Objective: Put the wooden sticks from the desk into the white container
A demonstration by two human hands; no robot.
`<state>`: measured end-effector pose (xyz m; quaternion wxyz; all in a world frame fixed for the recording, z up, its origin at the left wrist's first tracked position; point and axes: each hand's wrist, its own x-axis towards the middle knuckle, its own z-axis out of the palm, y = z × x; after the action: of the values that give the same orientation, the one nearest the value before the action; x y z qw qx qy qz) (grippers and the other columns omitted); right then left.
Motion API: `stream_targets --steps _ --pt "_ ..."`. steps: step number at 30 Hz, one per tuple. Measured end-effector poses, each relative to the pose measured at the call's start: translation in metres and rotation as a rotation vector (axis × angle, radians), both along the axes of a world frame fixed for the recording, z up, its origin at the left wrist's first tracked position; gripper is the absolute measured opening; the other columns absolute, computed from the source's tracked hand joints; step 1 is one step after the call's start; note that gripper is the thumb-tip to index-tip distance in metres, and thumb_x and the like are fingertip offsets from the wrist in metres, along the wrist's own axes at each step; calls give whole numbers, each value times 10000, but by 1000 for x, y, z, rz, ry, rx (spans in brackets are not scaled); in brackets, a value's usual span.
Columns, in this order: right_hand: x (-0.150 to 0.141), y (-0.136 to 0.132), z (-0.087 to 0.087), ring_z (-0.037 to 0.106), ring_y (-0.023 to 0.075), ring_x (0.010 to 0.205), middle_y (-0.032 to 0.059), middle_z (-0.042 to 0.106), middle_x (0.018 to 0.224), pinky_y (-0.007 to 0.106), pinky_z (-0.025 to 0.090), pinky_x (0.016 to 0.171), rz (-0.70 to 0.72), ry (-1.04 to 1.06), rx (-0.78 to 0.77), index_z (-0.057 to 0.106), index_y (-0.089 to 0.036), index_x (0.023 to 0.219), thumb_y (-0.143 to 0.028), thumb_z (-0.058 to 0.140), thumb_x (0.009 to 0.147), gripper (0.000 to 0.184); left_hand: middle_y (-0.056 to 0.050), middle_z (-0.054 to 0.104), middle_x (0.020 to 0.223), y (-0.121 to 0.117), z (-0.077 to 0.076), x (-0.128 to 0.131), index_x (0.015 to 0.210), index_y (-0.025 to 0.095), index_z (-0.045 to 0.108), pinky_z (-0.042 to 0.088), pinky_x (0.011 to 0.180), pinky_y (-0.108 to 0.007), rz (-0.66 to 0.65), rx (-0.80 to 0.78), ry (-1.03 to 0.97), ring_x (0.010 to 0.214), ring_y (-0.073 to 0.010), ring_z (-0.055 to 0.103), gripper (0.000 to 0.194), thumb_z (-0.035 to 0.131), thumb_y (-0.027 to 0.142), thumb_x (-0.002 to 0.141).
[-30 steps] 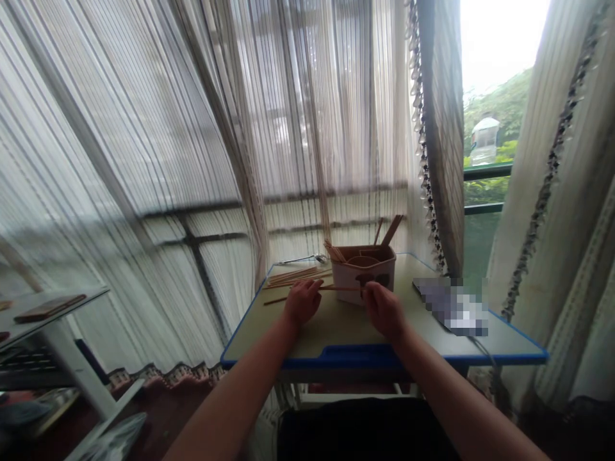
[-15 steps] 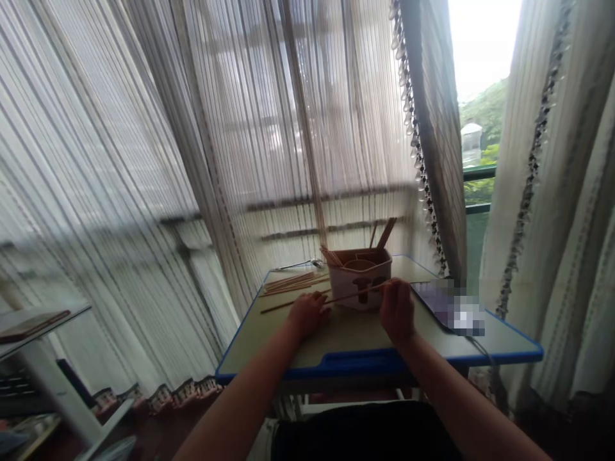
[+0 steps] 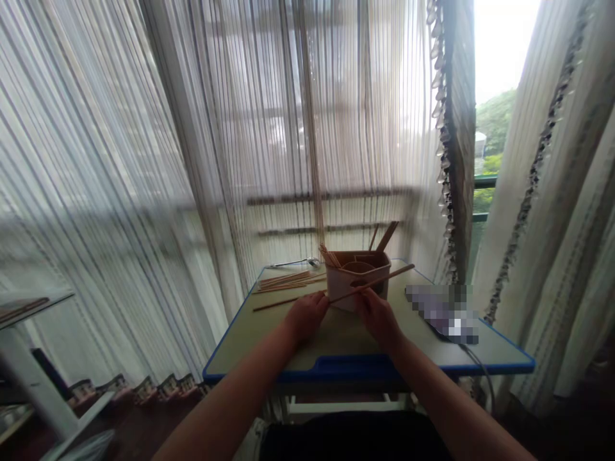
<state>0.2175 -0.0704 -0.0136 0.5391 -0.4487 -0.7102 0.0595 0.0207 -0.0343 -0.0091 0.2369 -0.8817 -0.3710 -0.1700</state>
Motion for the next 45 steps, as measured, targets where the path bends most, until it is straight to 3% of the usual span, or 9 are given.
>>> stream_targets --steps 6,10,16,19,22,27,36,42,45 --pt "-3 -9 9 478 95 458 -17 543 588 197 377 444 181 144 -98 489 -185 949 -389 383 825 261 -54 522 835 -1 -1 2 869 170 468 434 703 -318 -136 104 12 784 -163 519 158 312 194 861" --pt "-5 -27 44 521 100 584 14 581 710 203 411 546 187 -18 3 493 -189 908 -347 434 815 192 -77 530 924 -3 -3 -1 981 172 460 428 746 -335 -207 175 -32 854 -175 516 194 320 212 854" --pt "21 -1 129 548 113 597 39 612 726 214 396 557 -220 -122 265 503 -173 830 -373 397 833 226 -123 484 1103 2 -4 -5 1199 174 358 409 815 -379 -237 134 -78 996 -230 473 432 396 352 808" --pt "36 29 152 567 146 655 77 634 790 238 391 578 -380 -231 263 514 -154 905 -369 342 853 280 -117 488 1082 6 -3 -7 1185 179 368 422 789 -367 -162 46 -141 950 -219 490 428 407 355 796" --pt "45 49 154 573 179 718 95 640 809 256 380 612 -551 -352 162 536 -147 923 -353 358 845 284 -99 496 1030 9 -3 -8 1137 182 395 438 745 -348 -109 2 -191 886 -201 504 378 408 340 794" --pt "46 62 144 578 174 724 98 644 810 243 372 611 -594 -401 -16 560 -140 922 -325 374 836 276 -75 492 963 12 -5 -10 1023 179 441 447 708 -326 -69 -13 -209 819 -177 506 249 383 273 800" --pt "44 61 160 563 190 690 106 639 825 260 351 569 -629 -297 47 527 -146 981 -296 307 851 297 -62 479 946 13 -6 -12 977 185 441 450 712 -310 -23 -33 -260 812 -164 502 201 391 231 788" --pt "37 60 151 566 208 722 119 630 832 274 356 598 -642 -306 97 513 -142 1004 -328 274 863 335 -69 479 957 9 -3 -13 958 179 458 446 714 -322 -21 -18 -256 832 -177 489 191 413 214 776" --pt "38 65 143 576 211 728 120 636 816 275 361 609 -622 -322 23 527 -139 998 -323 282 860 336 -70 487 943 7 -2 -14 946 179 467 443 698 -321 -12 -20 -242 808 -176 490 182 412 204 774"
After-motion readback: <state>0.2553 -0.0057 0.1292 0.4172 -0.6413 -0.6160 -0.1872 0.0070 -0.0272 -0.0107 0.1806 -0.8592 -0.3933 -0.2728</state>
